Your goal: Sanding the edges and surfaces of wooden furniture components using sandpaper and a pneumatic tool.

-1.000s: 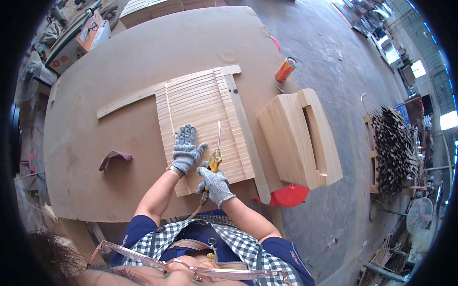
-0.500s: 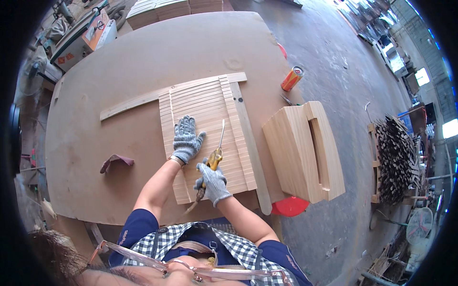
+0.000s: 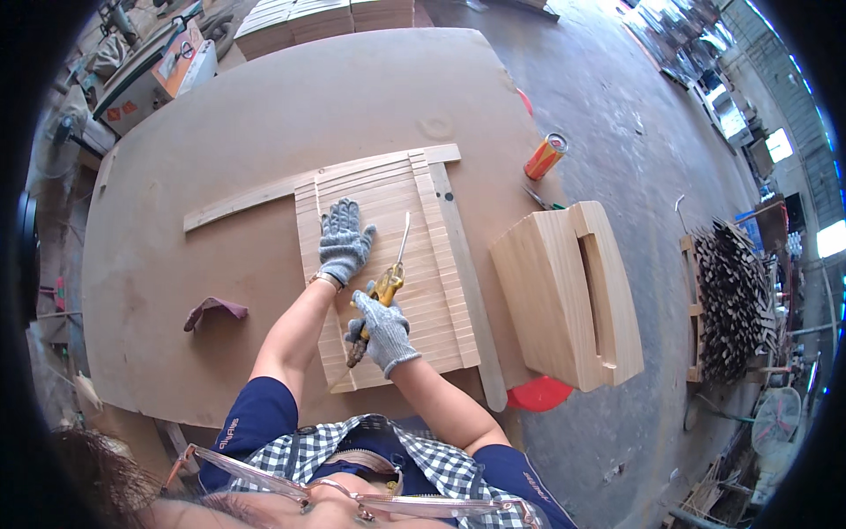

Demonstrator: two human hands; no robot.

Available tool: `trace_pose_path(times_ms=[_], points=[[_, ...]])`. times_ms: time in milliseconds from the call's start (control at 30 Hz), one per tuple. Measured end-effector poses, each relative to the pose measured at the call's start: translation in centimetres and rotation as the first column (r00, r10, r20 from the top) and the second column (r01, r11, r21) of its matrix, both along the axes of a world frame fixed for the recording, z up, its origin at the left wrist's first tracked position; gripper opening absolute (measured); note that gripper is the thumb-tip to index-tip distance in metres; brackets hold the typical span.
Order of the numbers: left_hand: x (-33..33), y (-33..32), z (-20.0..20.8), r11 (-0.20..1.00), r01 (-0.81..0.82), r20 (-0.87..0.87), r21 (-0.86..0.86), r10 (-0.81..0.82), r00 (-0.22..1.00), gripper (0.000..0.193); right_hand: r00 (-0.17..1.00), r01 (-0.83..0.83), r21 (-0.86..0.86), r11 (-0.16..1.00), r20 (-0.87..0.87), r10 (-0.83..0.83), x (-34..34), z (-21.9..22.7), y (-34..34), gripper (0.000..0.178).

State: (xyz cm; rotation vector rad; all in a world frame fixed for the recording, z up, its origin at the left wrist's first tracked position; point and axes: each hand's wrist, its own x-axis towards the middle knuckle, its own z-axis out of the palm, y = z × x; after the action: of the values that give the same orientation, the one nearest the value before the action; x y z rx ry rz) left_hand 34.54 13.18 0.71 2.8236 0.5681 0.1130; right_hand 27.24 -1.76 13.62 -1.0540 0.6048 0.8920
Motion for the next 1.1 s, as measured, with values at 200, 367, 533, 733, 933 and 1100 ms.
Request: trace_pose_path(times_ms=[200,367,533,733,933,1100], points=[[1.1,0.2,1.1,0.999,0.010,0.053,0.032,-0.012,0.999,0.069,1.000,-0.007,0.022,1.000,-0.021,0.008,-1.3,-0.5,-0.7,0.037],[1.2,-0.7,-1.3,0.989,0.021,0.118,0.145,-0.038,0.992,0.069,1.000,-0.020,0.009,1.000,0.017,0.020,-7.5,0.3,-8.5,0.037],[-0.2,-5.2,-0.6,0.980,0.177,-0.009,0.085,-0.177,0.984,0.070,0.971,0.199,-0.027,0.980,-0.133,-0.201,-14.1,-1.3,-18.4,0.038],[-13.2,-21.1,4.3,0.768,0.619,0.035,-0.165,-0.623,0.782,0.091,0.937,0.348,0.036,0.937,-0.029,-0.347,-19.0,-2.6,-23.7,0.034],[-17.8,-24.6,3.5,0.763,0.645,0.131,0.040,-0.644,0.754,0.085,0.953,0.302,0.124,0.945,-0.065,-0.296,-21.8,-1.0,-25.1,0.030],[-18.2,-26.9,3.9,0.787,0.617,0.179,0.024,-0.611,0.771,0.079,0.925,0.374,0.213,0.903,-0.159,-0.345,-23.5,-1.9,-26.2,0.035]])
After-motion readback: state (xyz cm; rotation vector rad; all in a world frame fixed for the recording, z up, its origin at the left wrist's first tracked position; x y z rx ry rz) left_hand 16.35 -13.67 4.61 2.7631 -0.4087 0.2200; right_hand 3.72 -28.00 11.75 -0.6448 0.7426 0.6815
